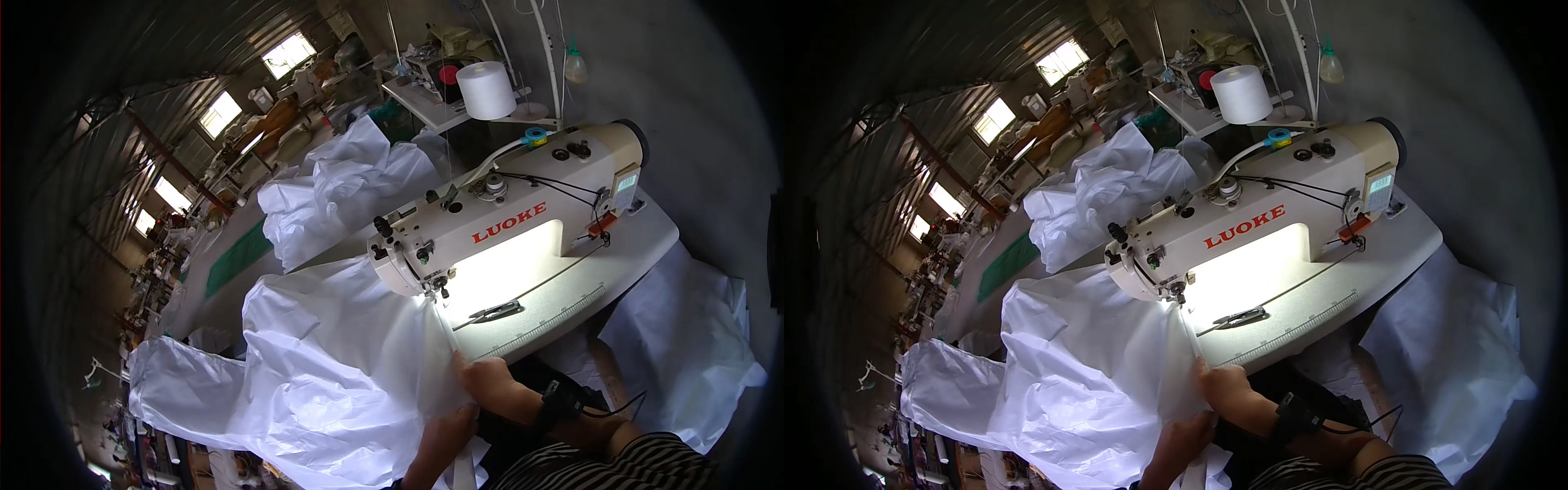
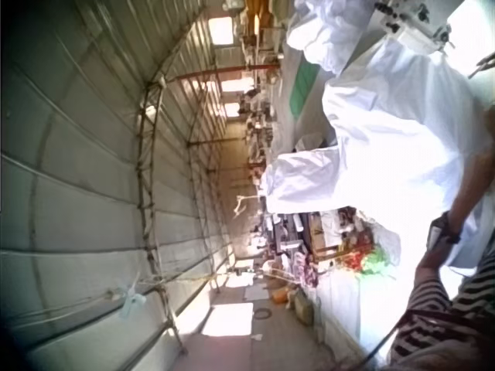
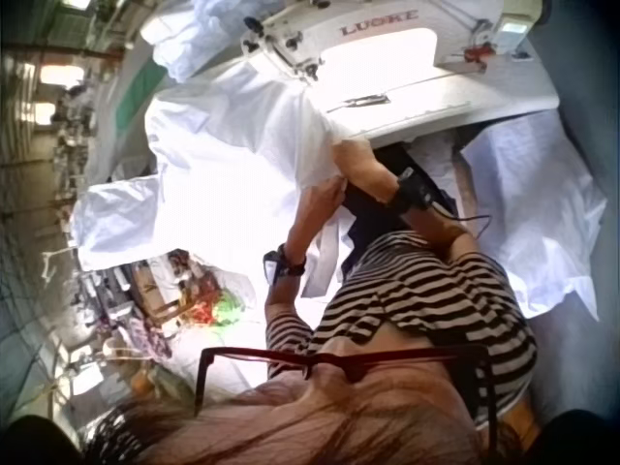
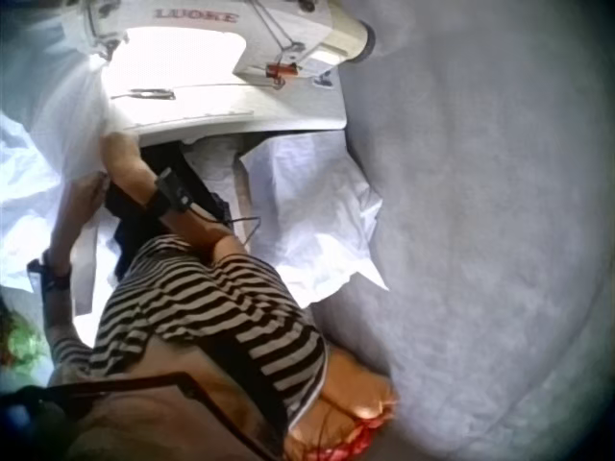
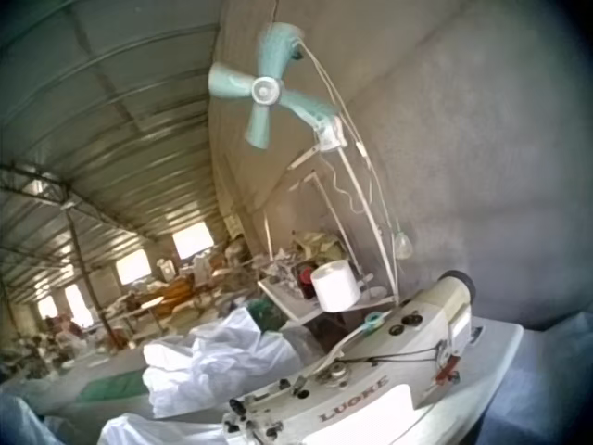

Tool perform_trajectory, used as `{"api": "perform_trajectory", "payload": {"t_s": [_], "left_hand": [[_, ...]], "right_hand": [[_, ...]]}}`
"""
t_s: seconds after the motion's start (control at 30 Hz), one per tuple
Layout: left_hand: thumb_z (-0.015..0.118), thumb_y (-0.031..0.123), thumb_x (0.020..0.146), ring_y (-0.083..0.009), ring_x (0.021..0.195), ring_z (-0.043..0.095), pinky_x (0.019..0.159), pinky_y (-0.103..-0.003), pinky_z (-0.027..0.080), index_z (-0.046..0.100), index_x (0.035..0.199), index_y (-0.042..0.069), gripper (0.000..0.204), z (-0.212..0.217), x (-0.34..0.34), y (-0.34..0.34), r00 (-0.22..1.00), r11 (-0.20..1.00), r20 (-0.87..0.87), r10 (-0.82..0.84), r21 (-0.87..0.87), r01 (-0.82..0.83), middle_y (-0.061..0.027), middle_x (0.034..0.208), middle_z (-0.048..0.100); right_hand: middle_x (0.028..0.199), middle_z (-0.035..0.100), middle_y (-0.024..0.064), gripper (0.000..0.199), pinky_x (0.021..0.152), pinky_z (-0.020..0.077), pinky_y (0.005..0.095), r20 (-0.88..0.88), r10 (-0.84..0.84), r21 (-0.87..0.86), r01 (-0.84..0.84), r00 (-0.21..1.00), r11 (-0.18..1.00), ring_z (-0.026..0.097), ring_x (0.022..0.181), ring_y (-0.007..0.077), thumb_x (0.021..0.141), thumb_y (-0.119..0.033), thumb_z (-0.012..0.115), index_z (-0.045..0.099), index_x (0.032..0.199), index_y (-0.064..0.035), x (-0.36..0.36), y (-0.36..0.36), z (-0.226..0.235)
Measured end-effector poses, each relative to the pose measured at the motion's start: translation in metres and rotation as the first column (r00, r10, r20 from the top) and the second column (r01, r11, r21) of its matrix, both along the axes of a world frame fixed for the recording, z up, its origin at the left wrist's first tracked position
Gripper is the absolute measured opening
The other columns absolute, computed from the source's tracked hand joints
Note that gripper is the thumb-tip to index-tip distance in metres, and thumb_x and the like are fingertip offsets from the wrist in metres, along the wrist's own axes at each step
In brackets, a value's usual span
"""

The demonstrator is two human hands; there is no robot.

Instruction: The recorder is sewing large white plastic or fabric bags using an industrial sewing machine.

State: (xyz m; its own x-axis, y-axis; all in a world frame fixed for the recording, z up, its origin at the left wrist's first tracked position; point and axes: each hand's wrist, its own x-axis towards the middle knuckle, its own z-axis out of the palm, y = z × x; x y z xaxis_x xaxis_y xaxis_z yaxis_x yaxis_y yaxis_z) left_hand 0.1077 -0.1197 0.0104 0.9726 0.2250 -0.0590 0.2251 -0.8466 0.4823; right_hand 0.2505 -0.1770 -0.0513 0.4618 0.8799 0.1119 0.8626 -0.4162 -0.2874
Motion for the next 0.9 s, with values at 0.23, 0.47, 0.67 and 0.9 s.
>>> {"api": "perform_trajectory", "payload": {"t_s": [0.23,0.47,0.67,0.9], "left_hand": [[0.059,0.017,0.09,-0.0388,0.066,0.065,0.058,-0.049,0.051,0.061,0.096,0.008,0.011,-0.02,0.044,0.037,0.996,0.996,0.08,0.04,0.078,-0.046,-0.0172,0.074,0.065],[0.066,0.016,0.085,-0.0336,0.083,0.065,0.071,-0.042,0.053,0.064,0.109,0.006,0.026,0.003,0.03,0.05,0.9,0.945,0.404,0.162,0.199,-0.26,-0.0141,0.089,0.066],[0.059,0.039,0.092,-0.0386,0.139,0.034,0.108,-0.066,0.025,0.049,0.14,0.015,0.055,-0.056,-0.047,0.152,0.732,0.593,0.205,0.65,0.466,-0.657,-0.0165,0.145,0.044],[0.055,0.035,0.096,-0.0311,0.144,0.028,0.115,-0.06,0.017,0.044,0.144,0.015,0.054,-0.043,-0.023,0.276,0.893,0.827,0.172,0.417,0.336,-0.451,-0.0111,0.151,0.039]], "right_hand": [[0.068,0.067,0.0113,0.044,0.049,0.0511,0.0384,-0.005,0.019,0.05,-0.018,1.0,0.999,0.068,0.06,0.0281,0.091,-0.011,0.051,0.049,0.13,0.0087,0.04,0.029,0.008],[0.067,0.067,0.0099,0.036,0.047,0.0504,0.0369,0.046,0.033,0.022,-0.034,0.998,0.999,0.068,0.059,0.0267,0.095,-0.011,0.047,0.052,0.126,0.0072,0.059,0.053,0.007],[0.066,0.067,0.0077,0.053,0.045,0.0499,0.0367,-0.04,0.027,-0.106,-0.032,0.999,0.994,0.067,0.056,0.0247,0.091,-0.012,0.05,0.043,0.14,0.0044,0.029,0.028,0.014],[0.064,0.067,0.0066,0.054,0.052,0.0523,0.0375,0.032,0.005,-0.096,-0.002,0.999,0.995,0.067,0.057,0.027,0.089,-0.015,0.054,0.046,0.14,0.002,0.025,0.018,0.02]]}}
